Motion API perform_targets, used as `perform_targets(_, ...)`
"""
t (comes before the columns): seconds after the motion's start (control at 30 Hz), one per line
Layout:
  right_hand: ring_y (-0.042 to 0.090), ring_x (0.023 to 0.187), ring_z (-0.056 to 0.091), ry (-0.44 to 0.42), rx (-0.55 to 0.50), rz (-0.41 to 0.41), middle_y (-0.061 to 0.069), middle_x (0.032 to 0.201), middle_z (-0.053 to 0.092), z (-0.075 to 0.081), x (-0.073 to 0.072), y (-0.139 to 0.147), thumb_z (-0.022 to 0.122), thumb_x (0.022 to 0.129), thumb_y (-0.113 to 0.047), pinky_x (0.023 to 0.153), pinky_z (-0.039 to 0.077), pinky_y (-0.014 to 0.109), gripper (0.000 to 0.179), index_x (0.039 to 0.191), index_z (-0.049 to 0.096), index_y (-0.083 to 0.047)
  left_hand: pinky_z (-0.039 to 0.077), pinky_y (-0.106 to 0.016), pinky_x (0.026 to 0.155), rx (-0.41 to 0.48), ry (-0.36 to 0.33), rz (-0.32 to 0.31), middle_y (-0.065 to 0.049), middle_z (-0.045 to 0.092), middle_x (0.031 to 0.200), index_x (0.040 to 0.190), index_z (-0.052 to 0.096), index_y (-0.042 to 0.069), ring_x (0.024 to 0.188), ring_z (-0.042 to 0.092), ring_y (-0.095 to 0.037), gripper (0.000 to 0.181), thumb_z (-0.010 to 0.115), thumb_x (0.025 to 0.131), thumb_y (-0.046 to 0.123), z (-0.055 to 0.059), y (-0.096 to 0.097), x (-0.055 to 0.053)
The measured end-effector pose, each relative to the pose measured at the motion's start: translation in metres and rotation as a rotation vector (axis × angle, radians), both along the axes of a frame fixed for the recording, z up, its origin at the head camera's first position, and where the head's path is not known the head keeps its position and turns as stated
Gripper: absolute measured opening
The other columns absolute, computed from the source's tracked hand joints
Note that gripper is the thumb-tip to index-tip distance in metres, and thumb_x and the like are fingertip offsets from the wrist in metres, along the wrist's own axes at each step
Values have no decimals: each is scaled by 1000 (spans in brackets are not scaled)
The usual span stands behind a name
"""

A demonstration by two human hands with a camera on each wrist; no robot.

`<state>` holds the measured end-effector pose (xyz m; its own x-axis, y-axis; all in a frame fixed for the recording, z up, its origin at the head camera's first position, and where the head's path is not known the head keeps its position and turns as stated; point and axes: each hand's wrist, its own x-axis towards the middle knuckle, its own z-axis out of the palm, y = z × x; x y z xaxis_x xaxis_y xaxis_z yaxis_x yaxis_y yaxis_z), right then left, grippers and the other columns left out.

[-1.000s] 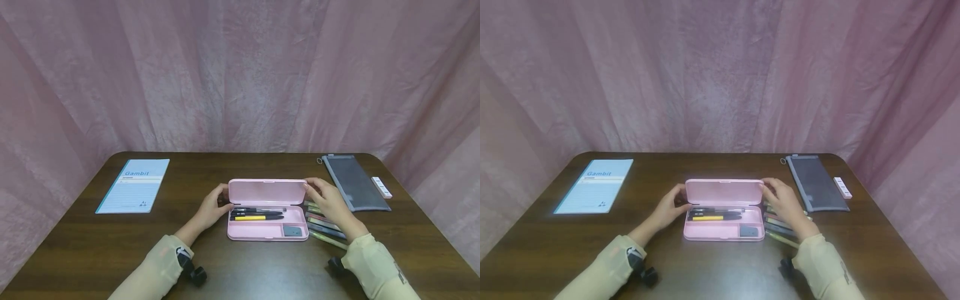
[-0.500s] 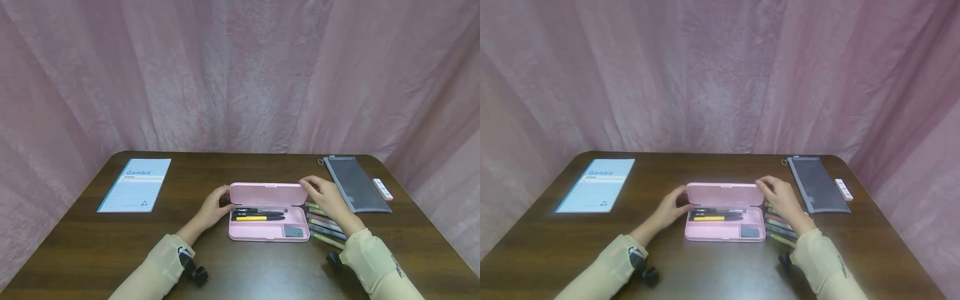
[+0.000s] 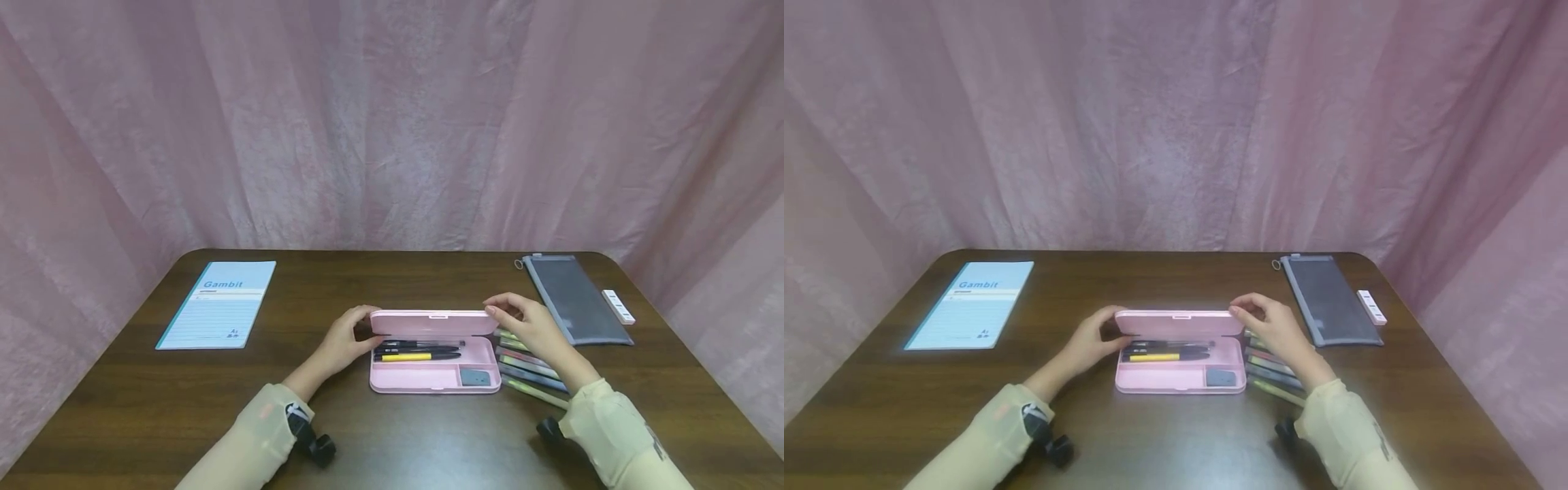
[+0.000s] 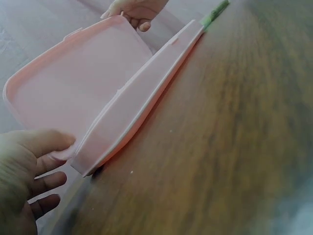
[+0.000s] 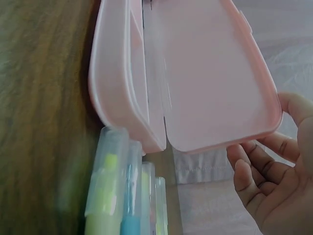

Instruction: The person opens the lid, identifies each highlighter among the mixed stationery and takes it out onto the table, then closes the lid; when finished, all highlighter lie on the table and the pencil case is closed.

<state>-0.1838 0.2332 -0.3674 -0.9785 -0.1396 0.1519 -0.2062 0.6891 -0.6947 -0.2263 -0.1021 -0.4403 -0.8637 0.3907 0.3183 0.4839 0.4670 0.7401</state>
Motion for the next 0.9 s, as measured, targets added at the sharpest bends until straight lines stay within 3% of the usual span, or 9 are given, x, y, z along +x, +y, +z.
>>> perform_targets(0.27,10,82,61,14,14,76,7,101,71,-4,9,3,63,93,-29,72,52,24,30,112,67,-6,43,-49,103,-56,0,-99,-1,63,122,127,59,15,117,56,-21,58,83,74,25,2,-8,8)
perform_targets(0.43,12,87,63,-3,29,106,7,108,69,-6,15,7,64,92,-31,74,52,24,31,114,66,-9,43,-50,104,-76,-11,-123,-2,61,127,129,58,15,120,54,-22,63,84,73,29,7,-10,15)
perform_targets(0.73,1,95,58,67,49,205,3,110,69,-12,23,13,69,88,-24,75,53,23,28,113,67,-12,42,-49,103,-179,59,-180,-1,56,129,131,56,22,123,48,-21,68,84,71,37,19,-10,30)
perform_targets(0.9,13,99,62,106,98,245,3,115,67,-16,28,15,74,84,-25,78,55,28,35,116,65,-13,40,-54,103,-238,46,-191,-3,52,133,133,55,24,126,45,-24,67,79,74,44,27,-6,39)
